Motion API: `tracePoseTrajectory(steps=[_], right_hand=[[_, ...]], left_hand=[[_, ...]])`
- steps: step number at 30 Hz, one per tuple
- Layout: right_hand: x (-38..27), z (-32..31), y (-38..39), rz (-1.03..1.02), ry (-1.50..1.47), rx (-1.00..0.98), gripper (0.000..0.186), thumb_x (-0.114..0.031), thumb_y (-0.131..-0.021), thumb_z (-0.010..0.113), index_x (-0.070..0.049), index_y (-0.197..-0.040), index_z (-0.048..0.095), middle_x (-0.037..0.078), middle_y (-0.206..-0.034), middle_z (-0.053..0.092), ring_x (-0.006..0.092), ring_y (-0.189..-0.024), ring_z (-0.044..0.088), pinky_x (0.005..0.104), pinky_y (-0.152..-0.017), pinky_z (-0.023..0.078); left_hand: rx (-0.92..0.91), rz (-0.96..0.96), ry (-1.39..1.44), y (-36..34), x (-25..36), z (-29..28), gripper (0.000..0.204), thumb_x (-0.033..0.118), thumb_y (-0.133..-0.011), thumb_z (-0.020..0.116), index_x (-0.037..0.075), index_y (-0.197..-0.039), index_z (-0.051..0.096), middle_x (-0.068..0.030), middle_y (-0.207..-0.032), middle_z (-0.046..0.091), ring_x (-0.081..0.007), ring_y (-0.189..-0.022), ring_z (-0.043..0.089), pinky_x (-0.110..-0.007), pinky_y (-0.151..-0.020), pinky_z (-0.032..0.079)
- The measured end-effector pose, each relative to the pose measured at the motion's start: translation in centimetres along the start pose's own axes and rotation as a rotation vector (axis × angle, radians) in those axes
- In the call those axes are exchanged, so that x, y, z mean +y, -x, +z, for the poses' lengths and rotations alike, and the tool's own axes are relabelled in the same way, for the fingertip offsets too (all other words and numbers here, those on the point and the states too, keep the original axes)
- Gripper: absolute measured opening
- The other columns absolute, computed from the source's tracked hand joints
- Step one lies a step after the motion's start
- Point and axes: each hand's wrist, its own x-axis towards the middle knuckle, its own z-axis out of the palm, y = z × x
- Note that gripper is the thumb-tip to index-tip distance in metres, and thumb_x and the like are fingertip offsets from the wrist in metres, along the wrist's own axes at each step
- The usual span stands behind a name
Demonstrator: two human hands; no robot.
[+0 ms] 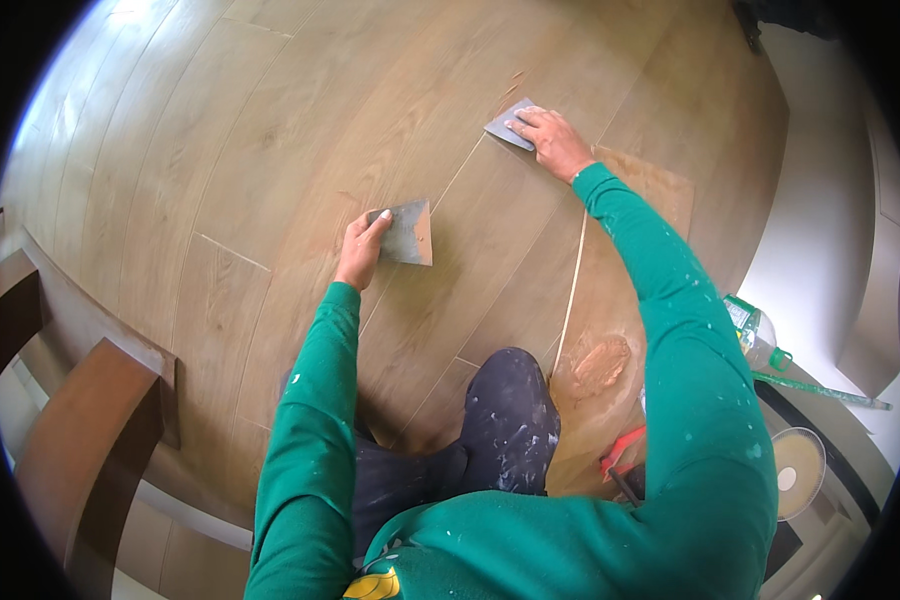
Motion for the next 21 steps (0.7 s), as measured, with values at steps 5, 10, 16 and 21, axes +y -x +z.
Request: tracePoseTrajectory(steps=[5, 10, 16, 21], right_hand=[[-1.6, -0.7, -1.2, -0.066, 0.012, -0.011, 0.043, -0.004, -0.091, 0.053, -0.013, -0.130, 0.069, 0.009, -0.138, 0.062, 0.0301, -0.135, 0.052, 0.0450, -0.113, 0.042], [-1.8, 0.1, 0.6, -0.055, 0.037, -0.082, 0.044, -0.003, -0.090, 0.055, -0.013, -0.131, 0.068, 0.010, -0.139, 0.061, 0.0301, -0.135, 0.053, 0.0441, -0.112, 0.043], [-4.8, 1.0, 1.6, -0.011, 0.007, 0.015, 0.041, -0.004, -0.091, 0.055, -0.014, -0.128, 0.070, 0.010, -0.137, 0.063, 0.0294, -0.130, 0.057, 0.0426, -0.111, 0.044], [-2.0, -1.2, -2.9, 0.285, -0.336, 0.059, 0.051, 0.008, -0.083, 0.048, -0.009, -0.126, 0.071, 0.020, -0.123, 0.070, 0.0390, -0.114, 0.065, 0.0436, -0.101, 0.052]], left_hand=[[-0.081, -0.067, 0.168, 7.2, 0.4, -2.7, 0.032, 0.029, -0.100, 0.064, -0.001, -0.108, 0.068, 0.0015, -0.091, 0.064, -0.0090, -0.084, 0.055, -0.028, -0.077, 0.045], [-0.110, -0.138, -0.037, 17.0, 0.5, -8.9, 0.028, 0.028, -0.100, 0.064, 0.000, -0.100, 0.066, 0.0020, -0.086, 0.062, -0.0078, -0.082, 0.054, -0.027, -0.073, 0.044], [-0.048, -0.299, 0.135, 21.9, -0.9, -12.6, 0.023, 0.025, -0.099, 0.064, 0.002, -0.101, 0.067, 0.0016, -0.086, 0.064, -0.0081, -0.080, 0.058, -0.026, -0.074, 0.047], [0.101, -0.298, 0.316, 21.1, -0.2, -11.5, 0.020, 0.022, -0.097, 0.065, 0.003, -0.102, 0.067, 0.0011, -0.088, 0.066, -0.0097, -0.079, 0.060, -0.027, -0.075, 0.048]])
